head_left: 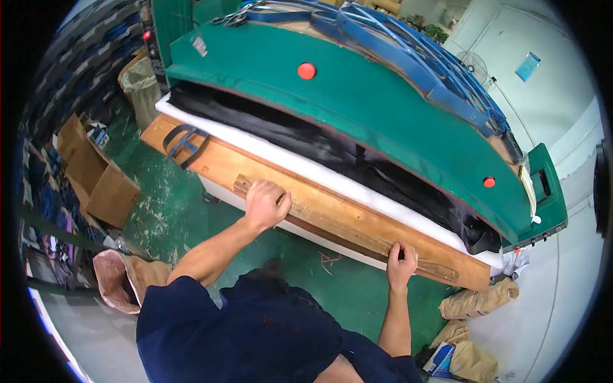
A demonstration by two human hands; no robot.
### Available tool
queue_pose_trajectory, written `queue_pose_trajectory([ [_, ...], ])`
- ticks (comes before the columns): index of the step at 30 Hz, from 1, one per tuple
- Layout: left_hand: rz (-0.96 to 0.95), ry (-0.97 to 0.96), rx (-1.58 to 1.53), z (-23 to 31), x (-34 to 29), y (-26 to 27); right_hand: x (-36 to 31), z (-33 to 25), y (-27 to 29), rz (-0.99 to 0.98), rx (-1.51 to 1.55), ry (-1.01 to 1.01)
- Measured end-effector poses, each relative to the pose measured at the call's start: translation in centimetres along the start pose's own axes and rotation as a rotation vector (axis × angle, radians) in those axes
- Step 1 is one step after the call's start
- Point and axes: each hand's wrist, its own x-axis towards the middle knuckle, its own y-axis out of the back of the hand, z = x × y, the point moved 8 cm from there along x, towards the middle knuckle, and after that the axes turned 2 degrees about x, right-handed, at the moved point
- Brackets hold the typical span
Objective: Use a hydraulic press and metal dies to cut shapes out of foam or fabric padding material.
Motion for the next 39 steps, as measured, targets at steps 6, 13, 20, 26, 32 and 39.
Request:
queue_pose_trajectory([
  [6, -0.064, -0.003, 0.031, -0.1, 0.0, -0.1, 0.8, -1.2, 0.1, -0.044, 0.040, 0.021],
  [13, -0.120, 0.019, -0.018, -0.6, 4.4, -0.1, 8.0, 4.1, 4.6, 0.086, 0.273, -0.089],
  [20, 0.228, -0.121, 0.091, -3.5, 21.7, 0.4, 24.9, 12.6, 6.2, 0.272, 0.162, -0.128],
  [26, 0.331, -0.124, 0.123, -5.4, 27.1, -5.9, 30.3, 16.6, 2.8, 0.336, 0.034, -0.051],
  [32, 0.188, 0.094, 0.094, -7.4, 26.4, -8.1, 33.4, 20.6, -0.5, 0.164, 0.227, -0.164],
  [39, 0.046, 0.479, 0.452, -17.4, 15.7, -0.6, 25.1, 16.8, -2.9, -0.140, 0.518, -0.186],
])
